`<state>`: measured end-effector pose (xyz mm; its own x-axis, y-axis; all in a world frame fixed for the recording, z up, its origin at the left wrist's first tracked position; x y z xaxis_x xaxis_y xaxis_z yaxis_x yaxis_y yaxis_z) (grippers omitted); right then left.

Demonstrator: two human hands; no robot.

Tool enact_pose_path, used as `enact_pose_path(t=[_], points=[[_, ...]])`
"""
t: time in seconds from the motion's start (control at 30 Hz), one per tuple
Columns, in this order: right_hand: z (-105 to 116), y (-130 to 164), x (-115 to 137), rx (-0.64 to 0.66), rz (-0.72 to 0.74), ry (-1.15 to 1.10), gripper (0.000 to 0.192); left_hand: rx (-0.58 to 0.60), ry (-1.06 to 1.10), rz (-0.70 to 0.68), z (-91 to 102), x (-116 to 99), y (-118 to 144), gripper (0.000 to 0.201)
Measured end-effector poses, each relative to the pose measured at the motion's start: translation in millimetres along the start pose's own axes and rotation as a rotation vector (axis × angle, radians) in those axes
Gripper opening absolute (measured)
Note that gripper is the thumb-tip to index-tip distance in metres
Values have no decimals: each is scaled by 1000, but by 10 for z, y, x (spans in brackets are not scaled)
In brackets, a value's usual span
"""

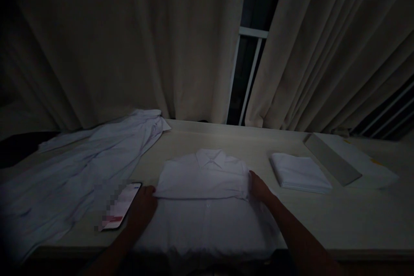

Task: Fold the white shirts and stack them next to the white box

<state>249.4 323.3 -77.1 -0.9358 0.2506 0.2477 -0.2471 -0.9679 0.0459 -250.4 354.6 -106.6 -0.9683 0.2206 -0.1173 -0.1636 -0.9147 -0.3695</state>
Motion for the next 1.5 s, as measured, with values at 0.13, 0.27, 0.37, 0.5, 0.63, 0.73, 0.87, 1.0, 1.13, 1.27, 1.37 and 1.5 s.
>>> enact_pose_path(t=[0.13, 0.27, 0.37, 0.5, 0.63, 0.73, 0.87, 1.0, 1.13, 1.27, 1.37, 1.5], points=[[102, 85, 30, 0, 62, 159, 68, -18, 17, -37, -15, -24, 0, 19], [36, 397, 533, -55, 316, 317, 59, -64, 65, -72, 25, -58, 4, 20], [-221, 671, 790, -9, 353, 285, 51, -88, 89, -84, 58, -67, 14, 20], [-462, 812, 772, 23, 246, 294, 41, -73, 125, -20, 43, 6, 16, 18], [-466, 789, 712, 13, 267, 274, 33, -28, 123, 25, 16, 37, 7, 20], [-435, 747, 702, 26, 254, 246, 31, -24, 124, 36, 36, 27, 6, 21], [-368, 660, 878, -7, 242, 129, 37, -35, 136, 18, 54, 0, 1, 19], [-386, 507, 1131, -72, 236, 91, 43, -24, 146, 35, 25, 32, 3, 19], [-677, 400, 1173, 13, 190, 134, 49, 9, 199, 62, -5, 109, 26, 22], [-774, 360, 1168, -25, 183, 135, 51, 44, 228, 142, -38, 189, -35, 25], [-770, 286, 1249, -12, 202, 137, 54, 65, 226, 248, -92, 229, -203, 36], [-827, 183, 1398, 34, 234, 133, 56, 190, 249, 324, -261, 274, -443, 40]])
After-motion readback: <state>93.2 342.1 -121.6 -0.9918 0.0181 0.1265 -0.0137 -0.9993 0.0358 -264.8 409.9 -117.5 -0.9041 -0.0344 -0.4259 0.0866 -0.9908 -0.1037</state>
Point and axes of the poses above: each hand's wrist, its own y-axis away from the middle knuckle, its own z-axis out of the back of the hand, x = y × z, the point moved 9 cm from there along -y, towards the middle knuckle, and after that the axes turned 3 degrees about -z, right-handed, at the moved point
